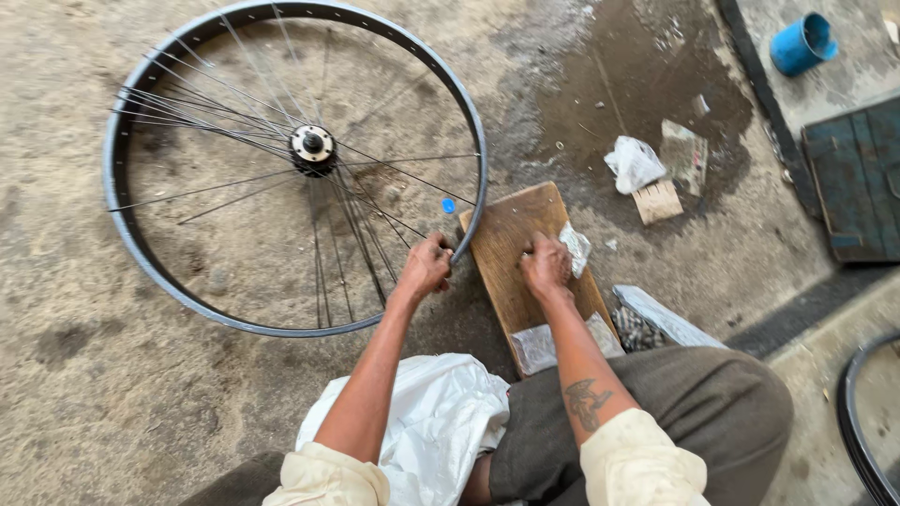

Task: The person sits on the ground and laces a bicycle wheel, threading spokes through the hub and inserting them into the rim by hand. They pick up spoke nipples from a wooden board, guide spokes into the rim holes, and rotate the wheel as they work around it.

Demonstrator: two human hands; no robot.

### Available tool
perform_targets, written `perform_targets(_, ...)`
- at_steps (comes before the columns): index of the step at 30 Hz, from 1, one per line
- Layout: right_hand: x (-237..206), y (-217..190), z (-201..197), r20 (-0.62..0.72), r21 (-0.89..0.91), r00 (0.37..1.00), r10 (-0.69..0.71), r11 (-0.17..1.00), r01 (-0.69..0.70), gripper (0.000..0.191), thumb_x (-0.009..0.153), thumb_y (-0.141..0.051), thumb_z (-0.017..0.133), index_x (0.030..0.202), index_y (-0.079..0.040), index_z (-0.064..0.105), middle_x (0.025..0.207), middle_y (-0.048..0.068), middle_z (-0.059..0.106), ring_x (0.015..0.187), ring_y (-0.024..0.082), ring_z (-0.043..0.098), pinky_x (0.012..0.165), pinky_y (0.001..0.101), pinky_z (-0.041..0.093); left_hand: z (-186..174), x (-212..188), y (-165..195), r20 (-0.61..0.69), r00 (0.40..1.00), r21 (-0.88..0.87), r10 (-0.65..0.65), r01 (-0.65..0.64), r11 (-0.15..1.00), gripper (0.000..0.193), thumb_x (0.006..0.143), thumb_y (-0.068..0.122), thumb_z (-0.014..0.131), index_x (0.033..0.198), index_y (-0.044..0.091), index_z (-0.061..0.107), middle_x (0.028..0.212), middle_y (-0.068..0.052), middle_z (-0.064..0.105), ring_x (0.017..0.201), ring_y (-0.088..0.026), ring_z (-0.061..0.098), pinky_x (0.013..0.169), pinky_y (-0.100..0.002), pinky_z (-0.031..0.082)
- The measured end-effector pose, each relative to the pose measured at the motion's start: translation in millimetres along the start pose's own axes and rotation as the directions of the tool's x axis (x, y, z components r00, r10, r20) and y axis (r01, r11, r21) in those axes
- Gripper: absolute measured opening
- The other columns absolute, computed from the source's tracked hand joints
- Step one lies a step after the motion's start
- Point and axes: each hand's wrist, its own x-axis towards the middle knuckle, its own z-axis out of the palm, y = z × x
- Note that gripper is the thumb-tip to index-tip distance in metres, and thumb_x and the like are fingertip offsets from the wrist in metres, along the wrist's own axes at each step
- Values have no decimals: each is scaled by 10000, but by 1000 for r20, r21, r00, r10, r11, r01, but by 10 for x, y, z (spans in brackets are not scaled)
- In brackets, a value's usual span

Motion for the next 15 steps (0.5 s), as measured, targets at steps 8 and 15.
perform_targets(8,54,120,127,-21,-120,971,-237,965,233,210,831,-196,649,991,-61,634,1007,205,674,977,410,636,854,549,481,-42,-81,146,-54,998,-100,6,-12,995,270,1010,155,497,1267,89,547,767,-117,701,544,-184,688,483,-346,578)
perform_targets(15,-20,-34,39,-20,-153,949,-315,939,309,246,789,-147,666,989,-14,615,919,202,640,918,383,631,791,519,494,-64,-165,235,-78,997,-125,16,-25,992,331,977,117,512,1307,91,527,768,-124,700,596,-174,695,503,-347,570)
